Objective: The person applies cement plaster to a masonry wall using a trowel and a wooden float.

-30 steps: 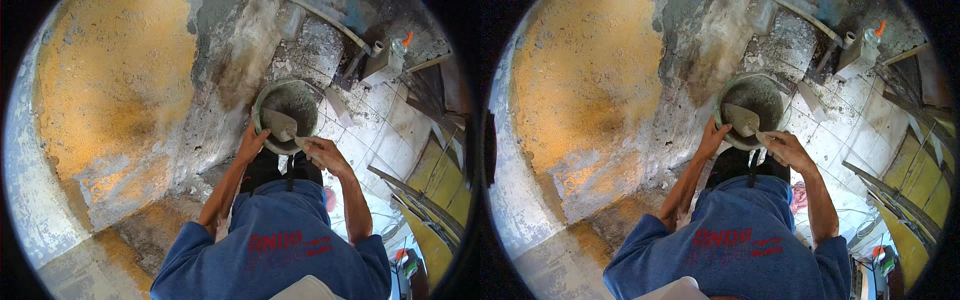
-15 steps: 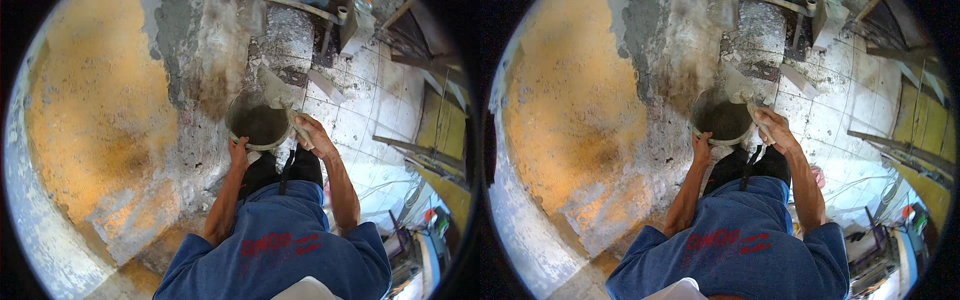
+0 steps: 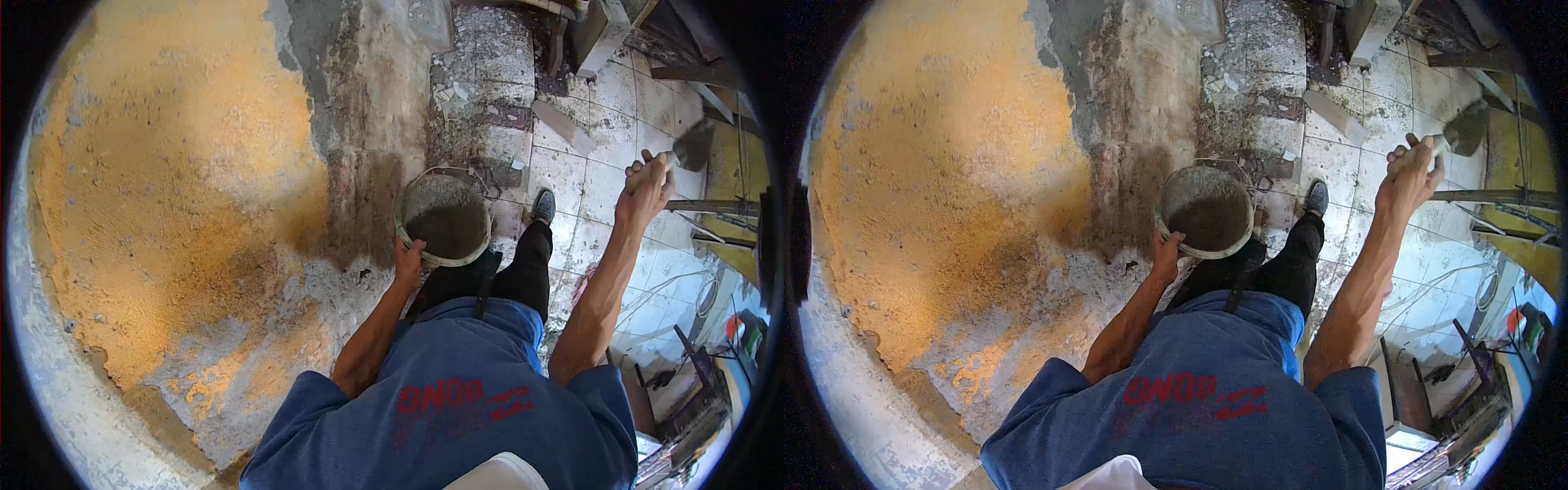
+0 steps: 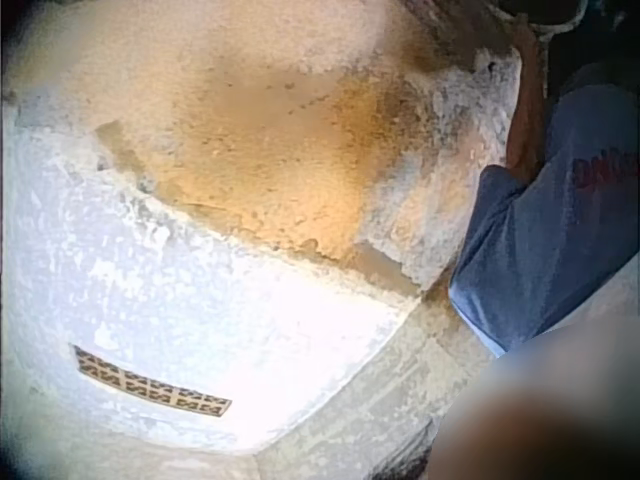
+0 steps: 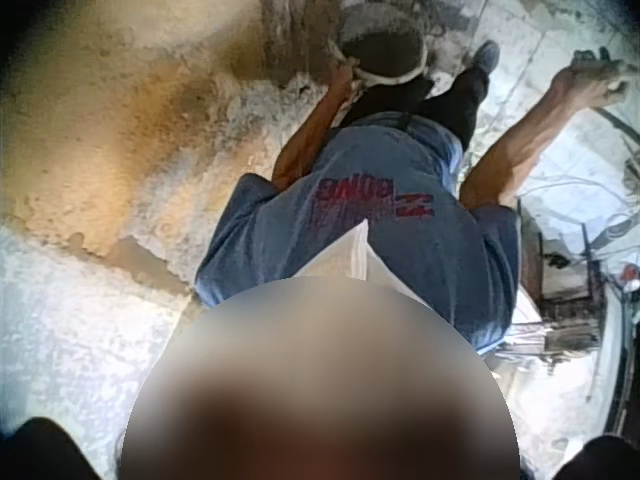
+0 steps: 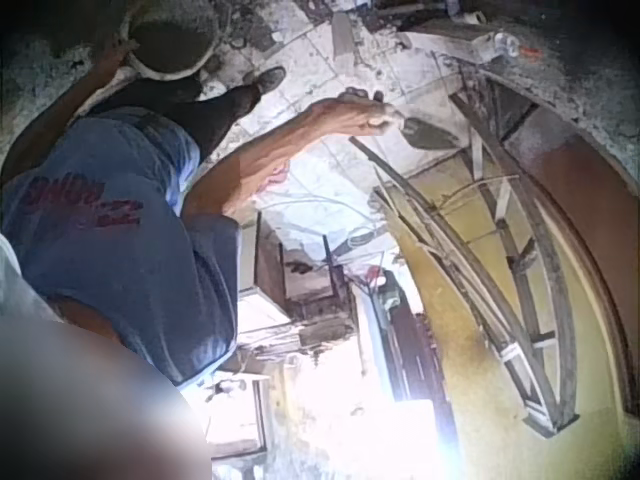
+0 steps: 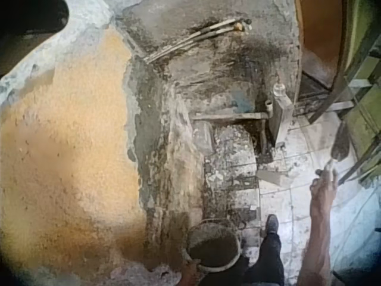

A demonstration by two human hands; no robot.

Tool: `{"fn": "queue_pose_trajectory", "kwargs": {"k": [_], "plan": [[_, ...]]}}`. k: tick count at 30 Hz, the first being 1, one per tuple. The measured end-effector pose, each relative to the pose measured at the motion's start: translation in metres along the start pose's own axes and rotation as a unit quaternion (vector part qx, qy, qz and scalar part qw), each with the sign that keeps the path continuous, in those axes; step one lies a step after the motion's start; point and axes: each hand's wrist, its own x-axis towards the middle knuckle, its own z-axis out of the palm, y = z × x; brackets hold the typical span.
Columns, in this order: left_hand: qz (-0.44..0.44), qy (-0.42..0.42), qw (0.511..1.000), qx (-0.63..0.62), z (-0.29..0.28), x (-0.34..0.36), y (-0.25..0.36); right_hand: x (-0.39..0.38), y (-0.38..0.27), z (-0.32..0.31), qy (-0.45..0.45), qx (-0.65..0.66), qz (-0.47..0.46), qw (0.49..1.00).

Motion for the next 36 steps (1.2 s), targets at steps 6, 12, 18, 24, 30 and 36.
{"fn": "queue_pose_trajectory", "kwargs": {"k": [6,12,18,24,30,36], "plan": [[0.016,-0.012,0.999,0.037,-0.052,-0.006,-0.021,-0.252,0.191,0.031,-0.251,-0.270,-0.009,0.929],[0.088,0.031,0.993,0.078,-0.092,0.013,-0.031,-0.310,0.173,0.070,-0.501,-0.337,0.206,0.770],[0.048,0.012,0.998,0.045,-0.081,-0.016,-0.018,-0.188,0.079,0.022,-0.601,-0.391,0.063,0.694],[0.098,-0.012,0.976,0.195,-0.027,-0.031,0.015,-0.200,0.116,-0.001,-0.640,-0.554,-0.366,0.387],[0.222,-0.109,0.955,0.163,0.039,-0.039,0.057,-0.205,0.103,-0.025,-0.642,-0.643,-0.092,0.407],[0.267,-0.153,0.927,0.212,0.045,-0.044,0.032,-0.190,0.100,-0.062,-0.717,-0.438,0.036,0.541]]}}
